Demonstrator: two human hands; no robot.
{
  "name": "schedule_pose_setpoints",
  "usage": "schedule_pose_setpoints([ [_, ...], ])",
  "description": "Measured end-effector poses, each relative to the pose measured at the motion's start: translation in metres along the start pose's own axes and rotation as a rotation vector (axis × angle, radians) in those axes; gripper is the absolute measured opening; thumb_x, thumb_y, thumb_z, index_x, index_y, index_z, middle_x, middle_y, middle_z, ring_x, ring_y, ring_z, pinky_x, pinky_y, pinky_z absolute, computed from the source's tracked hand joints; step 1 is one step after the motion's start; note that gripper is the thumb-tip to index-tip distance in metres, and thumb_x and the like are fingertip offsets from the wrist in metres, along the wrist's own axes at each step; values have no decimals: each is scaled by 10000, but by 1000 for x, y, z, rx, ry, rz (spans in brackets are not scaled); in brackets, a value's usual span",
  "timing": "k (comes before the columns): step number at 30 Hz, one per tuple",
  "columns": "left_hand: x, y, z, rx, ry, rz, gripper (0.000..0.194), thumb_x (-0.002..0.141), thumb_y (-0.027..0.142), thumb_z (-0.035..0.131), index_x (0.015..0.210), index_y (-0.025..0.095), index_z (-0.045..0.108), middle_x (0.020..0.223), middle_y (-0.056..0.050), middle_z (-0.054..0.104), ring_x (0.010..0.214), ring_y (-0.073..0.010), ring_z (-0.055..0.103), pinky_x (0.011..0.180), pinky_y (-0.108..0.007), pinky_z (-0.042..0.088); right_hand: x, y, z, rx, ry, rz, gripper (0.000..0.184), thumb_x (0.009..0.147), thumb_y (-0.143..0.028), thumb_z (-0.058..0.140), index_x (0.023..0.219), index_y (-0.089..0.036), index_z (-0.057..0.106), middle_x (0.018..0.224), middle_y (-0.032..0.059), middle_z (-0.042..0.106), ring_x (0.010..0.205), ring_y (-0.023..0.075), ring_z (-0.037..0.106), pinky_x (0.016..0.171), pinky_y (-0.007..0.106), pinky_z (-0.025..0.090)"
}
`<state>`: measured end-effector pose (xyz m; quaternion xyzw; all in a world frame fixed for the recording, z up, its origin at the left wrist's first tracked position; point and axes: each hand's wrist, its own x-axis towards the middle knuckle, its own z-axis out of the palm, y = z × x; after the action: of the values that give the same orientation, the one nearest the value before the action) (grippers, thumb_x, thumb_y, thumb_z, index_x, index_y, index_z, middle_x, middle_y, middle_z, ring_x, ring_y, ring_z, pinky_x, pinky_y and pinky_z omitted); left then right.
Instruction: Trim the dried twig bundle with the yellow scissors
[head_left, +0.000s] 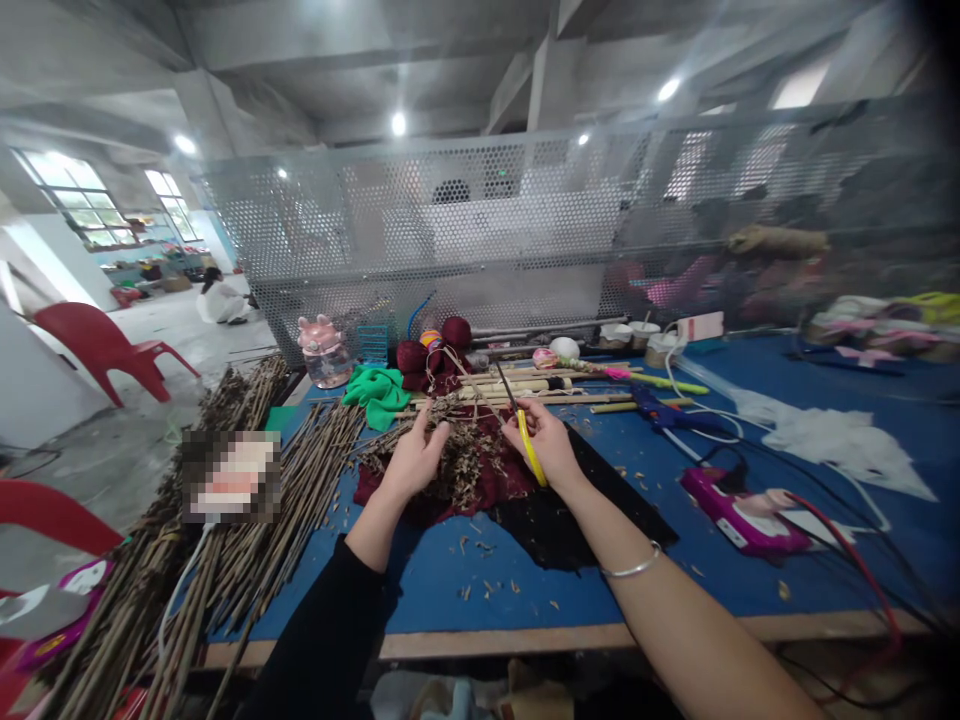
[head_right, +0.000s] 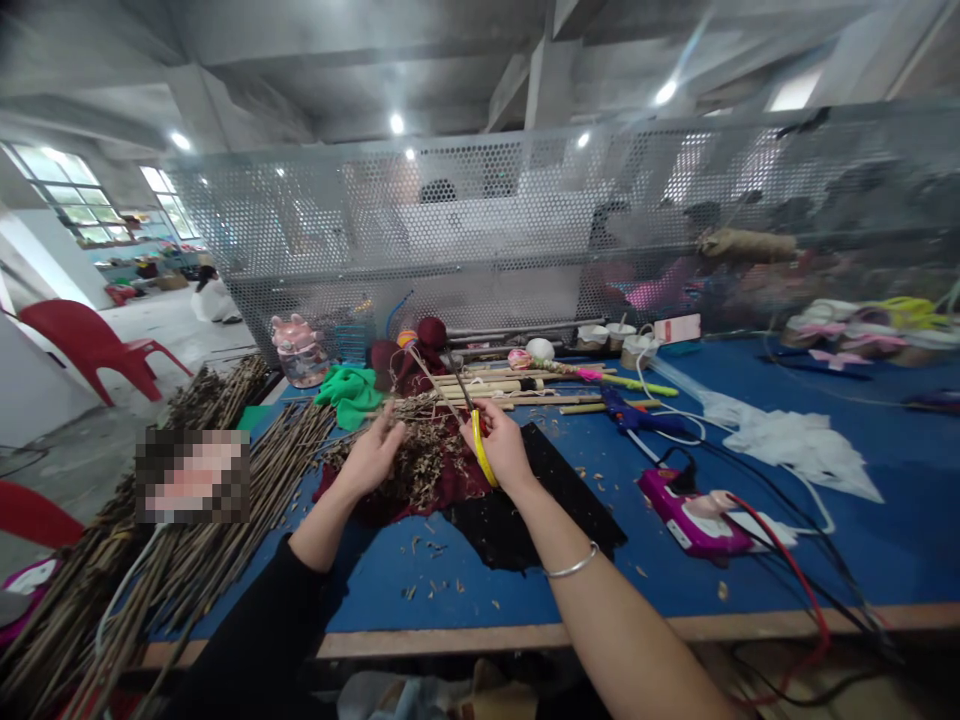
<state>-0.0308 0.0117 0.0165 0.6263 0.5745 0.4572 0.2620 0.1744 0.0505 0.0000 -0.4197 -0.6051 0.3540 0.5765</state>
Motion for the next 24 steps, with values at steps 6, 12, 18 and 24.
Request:
schedule_pose_setpoints([
  [6,-7,22,3,279,248,134,318,832,334,425,1058,172,579,947,-93,638,876,-206,588,798,-326,428,-5,-16,6,196,13,117,431,578,-309,712,951,-195,528,670,-40,556,528,98,521,502,223,431],
  [12,-10,33,35,272,-78,339,380,774,402,547,1088,193,596,1058,-83,642,955,-202,596,842,-304,450,-16,-25,21,414,-47,238,437,564,-296,727,936,-208,515,681,-51,540,514,74,496,459,189,388],
  [18,-5,21,35,266,-100,440,222,828,274,497,946,179,660,917,-71,689,824,-162,629,758,-260,468,-22,-24,26,417,-105,321,453,587,-333,714,958,-215,482,605,-80,500,425,60,435,407,187,349],
  [24,-5,29,21,621,-201,554,281,861,228,398,762,169,654,709,-65,653,664,-157,591,603,-241,420,-21,-24,22,347,-154,242,429,570,-301,720,922,-201,497,616,-69,513,540,83,502,520,200,410],
])
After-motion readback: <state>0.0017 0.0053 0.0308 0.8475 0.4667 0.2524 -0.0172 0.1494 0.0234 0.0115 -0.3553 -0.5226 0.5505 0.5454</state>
